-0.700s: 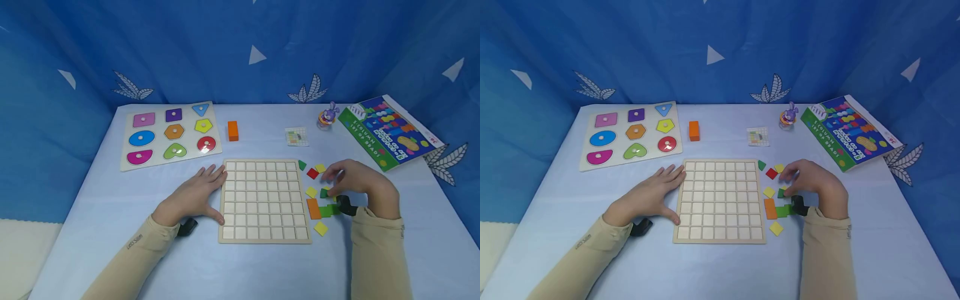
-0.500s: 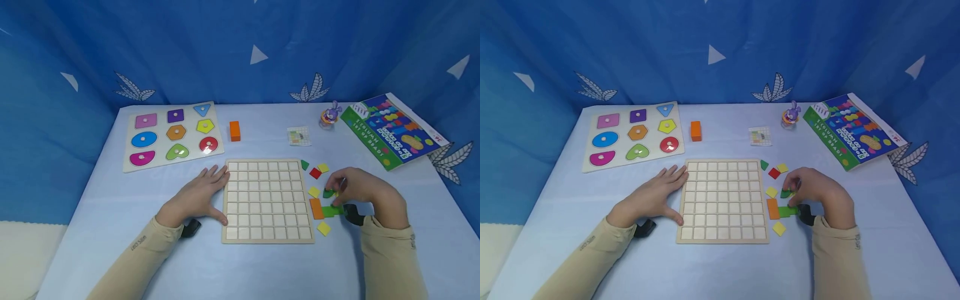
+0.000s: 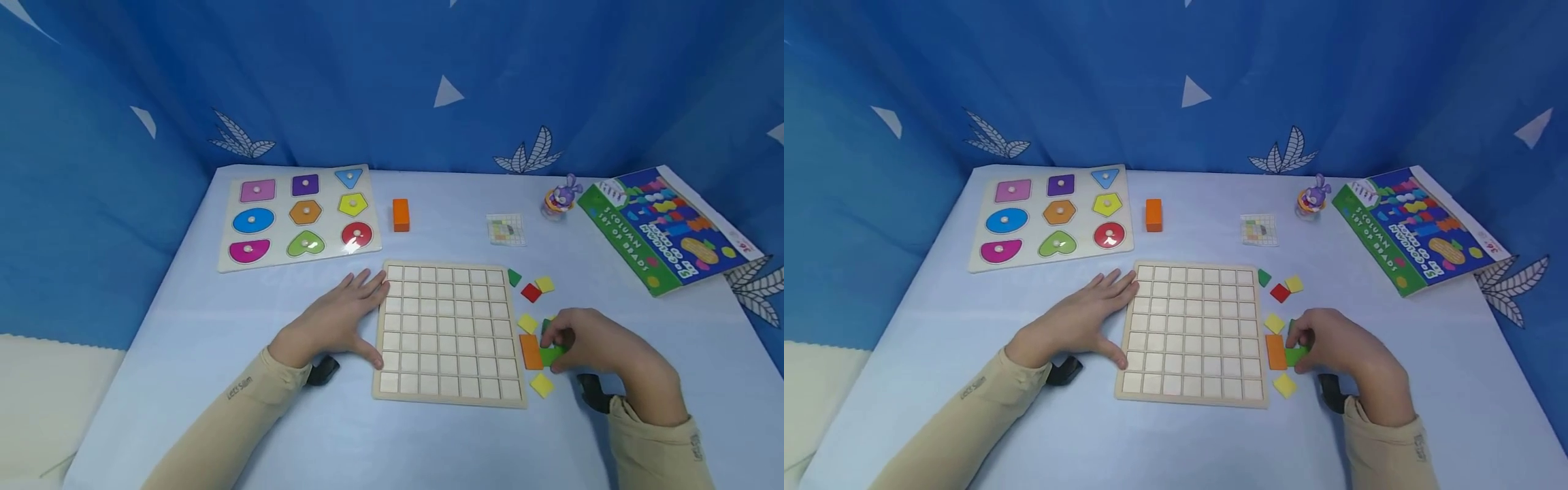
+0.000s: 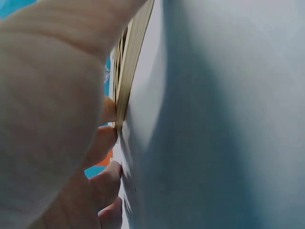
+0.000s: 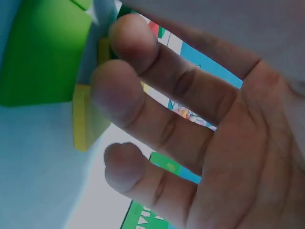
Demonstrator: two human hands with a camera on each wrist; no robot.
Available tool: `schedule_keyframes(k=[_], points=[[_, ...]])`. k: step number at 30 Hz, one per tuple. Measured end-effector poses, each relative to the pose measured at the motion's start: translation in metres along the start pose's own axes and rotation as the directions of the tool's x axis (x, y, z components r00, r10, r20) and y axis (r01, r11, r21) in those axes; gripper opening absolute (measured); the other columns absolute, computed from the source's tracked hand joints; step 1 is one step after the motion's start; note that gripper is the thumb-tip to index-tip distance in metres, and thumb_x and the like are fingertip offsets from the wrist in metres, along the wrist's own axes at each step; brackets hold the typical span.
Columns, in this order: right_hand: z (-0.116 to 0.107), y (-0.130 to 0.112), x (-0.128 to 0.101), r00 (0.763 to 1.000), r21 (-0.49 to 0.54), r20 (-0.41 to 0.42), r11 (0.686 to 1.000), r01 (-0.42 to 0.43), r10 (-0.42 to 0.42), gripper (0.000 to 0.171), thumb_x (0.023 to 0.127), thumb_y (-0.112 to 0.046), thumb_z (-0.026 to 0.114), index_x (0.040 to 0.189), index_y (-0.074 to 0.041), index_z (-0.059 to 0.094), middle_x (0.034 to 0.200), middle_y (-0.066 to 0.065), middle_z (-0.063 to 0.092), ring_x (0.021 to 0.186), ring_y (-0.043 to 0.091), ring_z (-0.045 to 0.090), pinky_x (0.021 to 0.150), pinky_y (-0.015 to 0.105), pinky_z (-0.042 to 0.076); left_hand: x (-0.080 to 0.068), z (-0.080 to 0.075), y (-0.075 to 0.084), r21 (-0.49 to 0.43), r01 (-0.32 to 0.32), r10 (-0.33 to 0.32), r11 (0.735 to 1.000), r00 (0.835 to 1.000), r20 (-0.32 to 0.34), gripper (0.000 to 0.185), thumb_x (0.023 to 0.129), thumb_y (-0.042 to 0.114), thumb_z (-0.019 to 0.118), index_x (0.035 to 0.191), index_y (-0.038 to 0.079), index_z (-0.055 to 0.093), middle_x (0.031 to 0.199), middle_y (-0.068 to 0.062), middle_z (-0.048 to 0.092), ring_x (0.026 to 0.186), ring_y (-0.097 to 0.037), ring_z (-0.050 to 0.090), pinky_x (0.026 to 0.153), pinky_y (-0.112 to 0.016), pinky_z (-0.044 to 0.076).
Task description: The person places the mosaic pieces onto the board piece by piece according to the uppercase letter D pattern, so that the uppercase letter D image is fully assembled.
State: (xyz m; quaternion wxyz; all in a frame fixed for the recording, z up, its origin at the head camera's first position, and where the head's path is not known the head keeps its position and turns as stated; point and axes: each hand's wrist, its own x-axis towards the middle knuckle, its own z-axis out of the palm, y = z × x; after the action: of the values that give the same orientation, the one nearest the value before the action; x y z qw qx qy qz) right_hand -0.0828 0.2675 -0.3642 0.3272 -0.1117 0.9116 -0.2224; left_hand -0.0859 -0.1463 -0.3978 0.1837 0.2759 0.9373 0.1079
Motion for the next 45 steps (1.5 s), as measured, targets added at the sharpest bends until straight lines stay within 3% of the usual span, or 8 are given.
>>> schedule_keyframes(k=[10, 16, 22, 30, 35, 45], points=[[0.005, 0.011, -0.008, 0.996, -0.039, -0.032, 0.996, 0.082, -0.084, 0.025, 0.069, -0.015, 0.093, 0.088, -0.017, 0.076, 0.079, -0.001, 0.054, 0.078, 0.019, 0.049, 0.062, 0.026, 0.049, -0.003, 0.01, 0.01, 0.012, 0.013, -0.013, 1.0, 1.0, 0.005, 0.138, 0.055, 0.084, 0.075, 0.161, 0.012, 0.023, 0.168, -0.002, 0.008, 0.154, -0.027, 0.003, 0.123, -0.042, 0.004], [-0.006, 0.005, -0.009, 0.995, -0.048, -0.053, 0.996, 0.078, -0.08, 0.027, 0.071, -0.016, 0.091, 0.092, -0.012, 0.075, 0.088, -0.002, 0.063, 0.081, 0.02, 0.054, 0.068, 0.029, 0.055, 0.0, 0.009, 0.009, 0.028, 0.006, -0.006, 1.0, 1.0, 0.001, 0.138, 0.055, 0.084, 0.075, 0.161, 0.012, 0.021, 0.168, -0.002, 0.007, 0.154, -0.027, 0.002, 0.123, -0.041, 0.003], [-0.022, -0.016, 0.003, 0.995, -0.055, -0.043, 0.995, 0.082, -0.085, 0.028, 0.076, -0.015, 0.087, 0.1, -0.007, 0.075, 0.087, -0.002, 0.066, 0.082, 0.02, 0.056, 0.069, 0.03, 0.057, 0.004, 0.008, 0.006, 0.035, 0.004, -0.004, 0.999, 1.0, 0.001, 0.139, 0.055, 0.084, 0.074, 0.161, 0.012, 0.02, 0.168, -0.002, 0.006, 0.154, -0.027, 0.002, 0.123, -0.042, 0.002], [-0.027, -0.067, 0.032, 0.973, -0.039, -0.079, 0.976, 0.215, -0.217, 0.024, 0.079, -0.01, 0.081, 0.102, -0.004, 0.075, 0.086, 0.001, 0.066, 0.079, 0.02, 0.057, 0.067, 0.033, 0.054, -0.004, 0.009, 0.002, 0.02, 0.041, -0.042, 0.999, 0.999, 0.034, 0.141, 0.053, 0.086, 0.073, 0.161, 0.013, 0.02, 0.168, 0.0, 0.005, 0.154, -0.026, 0.001, 0.123, -0.041, 0.0], [-0.028, -0.093, 0.049, 0.956, -0.041, -0.099, 0.961, 0.274, -0.277, 0.02, 0.083, -0.01, 0.078, 0.103, -0.005, 0.075, 0.092, 0.002, 0.069, 0.084, 0.021, 0.061, 0.07, 0.035, 0.055, -0.005, 0.005, 0.002, -0.003, 0.013, -0.013, 1.0, 1.0, 0.019, 0.138, 0.056, 0.082, 0.077, 0.161, 0.011, 0.022, 0.168, -0.001, 0.006, 0.154, -0.027, 0.002, 0.123, -0.042, 0.001], [-0.005, -0.115, 0.079, 0.922, -0.021, -0.17, 0.937, 0.349, -0.348, 0.025, 0.083, -0.009, 0.08, 0.107, -0.004, 0.077, 0.096, 0.004, 0.07, 0.086, 0.021, 0.062, 0.073, 0.037, 0.055, -0.001, -0.001, 0.001, 0.006, -0.018, 0.018, 1.0, 1.0, 0.021, 0.138, 0.056, 0.084, 0.074, 0.161, 0.011, 0.02, 0.168, -0.002, 0.005, 0.154, -0.027, 0.001, 0.123, -0.041, 0.0]])
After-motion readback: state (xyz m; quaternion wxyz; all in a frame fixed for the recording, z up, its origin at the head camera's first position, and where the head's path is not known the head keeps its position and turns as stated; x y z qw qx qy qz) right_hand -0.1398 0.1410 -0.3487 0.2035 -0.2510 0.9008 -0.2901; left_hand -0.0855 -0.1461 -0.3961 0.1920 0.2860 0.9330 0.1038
